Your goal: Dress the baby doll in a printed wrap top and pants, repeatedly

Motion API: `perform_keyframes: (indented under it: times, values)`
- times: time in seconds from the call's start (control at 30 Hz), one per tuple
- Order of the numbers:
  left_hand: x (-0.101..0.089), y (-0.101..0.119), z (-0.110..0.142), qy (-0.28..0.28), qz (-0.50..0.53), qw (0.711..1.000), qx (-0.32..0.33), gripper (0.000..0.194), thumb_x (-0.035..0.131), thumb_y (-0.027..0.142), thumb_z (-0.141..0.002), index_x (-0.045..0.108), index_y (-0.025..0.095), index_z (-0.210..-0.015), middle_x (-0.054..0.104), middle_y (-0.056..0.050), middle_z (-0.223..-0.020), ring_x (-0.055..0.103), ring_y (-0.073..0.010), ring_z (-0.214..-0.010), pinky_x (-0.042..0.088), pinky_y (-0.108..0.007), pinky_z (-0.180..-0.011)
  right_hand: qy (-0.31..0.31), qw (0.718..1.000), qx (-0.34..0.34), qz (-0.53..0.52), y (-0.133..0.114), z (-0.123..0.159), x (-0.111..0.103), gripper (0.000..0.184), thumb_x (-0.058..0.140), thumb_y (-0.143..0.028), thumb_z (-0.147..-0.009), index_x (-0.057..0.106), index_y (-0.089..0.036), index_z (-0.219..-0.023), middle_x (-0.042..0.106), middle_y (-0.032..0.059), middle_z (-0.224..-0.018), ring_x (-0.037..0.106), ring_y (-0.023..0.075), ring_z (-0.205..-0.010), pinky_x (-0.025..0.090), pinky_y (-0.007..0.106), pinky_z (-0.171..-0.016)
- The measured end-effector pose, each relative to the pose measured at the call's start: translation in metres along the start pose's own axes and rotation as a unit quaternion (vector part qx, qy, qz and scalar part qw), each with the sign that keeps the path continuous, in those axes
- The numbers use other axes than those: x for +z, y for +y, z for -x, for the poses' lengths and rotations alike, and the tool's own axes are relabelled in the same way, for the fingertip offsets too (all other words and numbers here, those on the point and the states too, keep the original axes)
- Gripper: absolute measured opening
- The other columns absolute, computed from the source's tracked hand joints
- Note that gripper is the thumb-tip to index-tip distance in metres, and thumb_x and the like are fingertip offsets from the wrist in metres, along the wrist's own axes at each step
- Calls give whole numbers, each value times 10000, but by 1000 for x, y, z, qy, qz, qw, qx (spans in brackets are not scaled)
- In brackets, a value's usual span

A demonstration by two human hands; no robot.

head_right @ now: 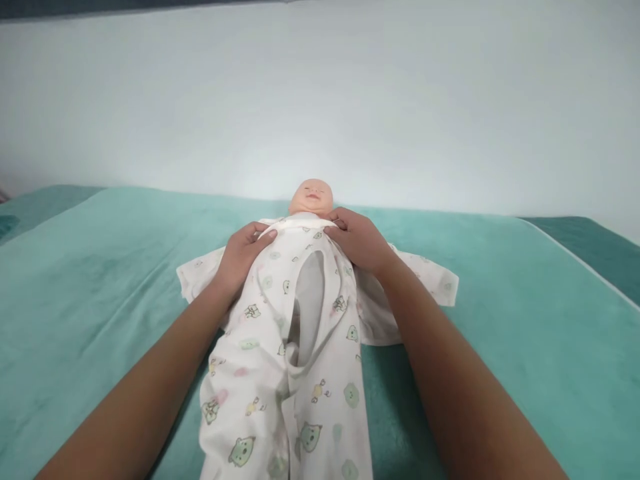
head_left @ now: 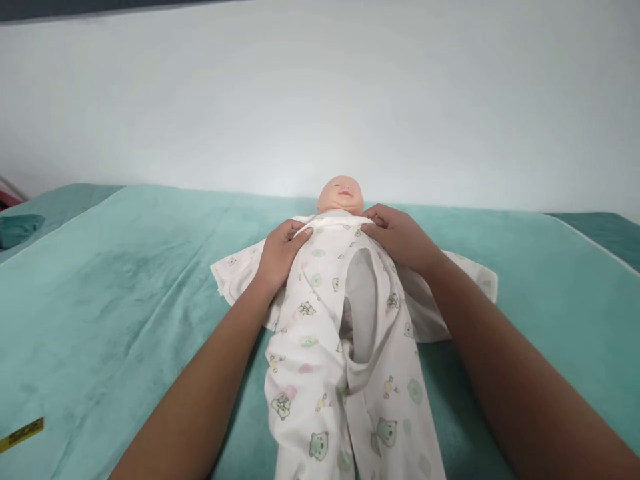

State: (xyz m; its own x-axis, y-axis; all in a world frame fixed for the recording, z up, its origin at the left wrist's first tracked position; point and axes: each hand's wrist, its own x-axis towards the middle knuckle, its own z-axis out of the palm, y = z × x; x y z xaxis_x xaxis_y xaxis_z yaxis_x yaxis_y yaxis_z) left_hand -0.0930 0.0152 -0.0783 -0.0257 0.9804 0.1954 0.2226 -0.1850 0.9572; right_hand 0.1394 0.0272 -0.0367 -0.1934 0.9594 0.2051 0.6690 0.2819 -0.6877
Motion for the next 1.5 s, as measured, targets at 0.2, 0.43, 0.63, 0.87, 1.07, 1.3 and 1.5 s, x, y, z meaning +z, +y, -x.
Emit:
perform_keyframes:
  times: [0.2, 0.43, 0.63, 0.87, 1.07, 1.3, 1.5]
  values:
    - [0, 4, 9, 38, -56, 998, -20, 268, 641, 455, -781, 614, 198, -847, 632, 17, -732, 527, -138, -677, 396, -246, -649, 129, 989, 49, -60, -3, 13, 19, 183, 626, -372, -739, 561, -206, -780, 577, -13, -713, 493, 147, -671, 364, 273, -626]
    - [-14, 19, 37, -7, -169, 985, -14, 141, 575, 345, -785, 591, 209, -815, 655, -2, -819, 559, -168, -767, 394, -267, -699, 109, 987, 93, 77, -7, 46, 7, 72, 547, -274, -738, 495, -225, -731, 546, -18, -669, 453, 154, -632, 312, 284, -603]
    - [-25, 31, 51, -125, -47, 975, -178, 262, 620, 444, -699, 592, 190, -754, 591, 15, -655, 500, -143, -585, 334, -248, -526, 10, 988, 154, -20, 0, 65, -5, 118, 546, -317, -741, 577, -204, -760, 659, 29, -807, 551, 190, -749, 378, 297, -666]
    - [-20, 35, 57, -114, 83, 954, -264, 294, 686, 411, -661, 570, 197, -826, 594, 14, -691, 503, -118, -570, 332, -215, -473, -63, 966, 206, -141, -6, 73, -6, 186, 619, -371, -748, 635, -193, -694, 703, 55, -786, 588, 238, -774, 408, 336, -687]
    - [-11, 29, 57, -71, 181, 933, -303, 228, 684, 289, -660, 538, 208, -815, 520, 52, -621, 451, -81, -497, 326, -181, -424, -108, 889, 192, -402, 2, 75, 0, 274, 746, -315, -675, 718, -203, -924, 729, 44, -847, 634, 229, -806, 469, 335, -696]
    - [-4, 21, 57, -27, 254, 931, -259, 260, 699, 218, -630, 536, 202, -832, 537, 47, -634, 474, -81, -503, 356, -173, -423, -76, 869, 135, -469, 6, 73, 10, 405, 775, -265, -667, 714, -223, -1065, 737, 43, -958, 649, 236, -882, 487, 327, -698]
    - [-2, 24, 58, -42, 298, 923, -241, 342, 745, 235, -577, 517, 202, -830, 542, 48, -653, 500, -95, -531, 403, -194, -469, -93, 858, 111, -493, 9, 72, 11, 331, 798, -286, -648, 731, -211, -964, 737, 31, -899, 646, 219, -822, 471, 312, -669]
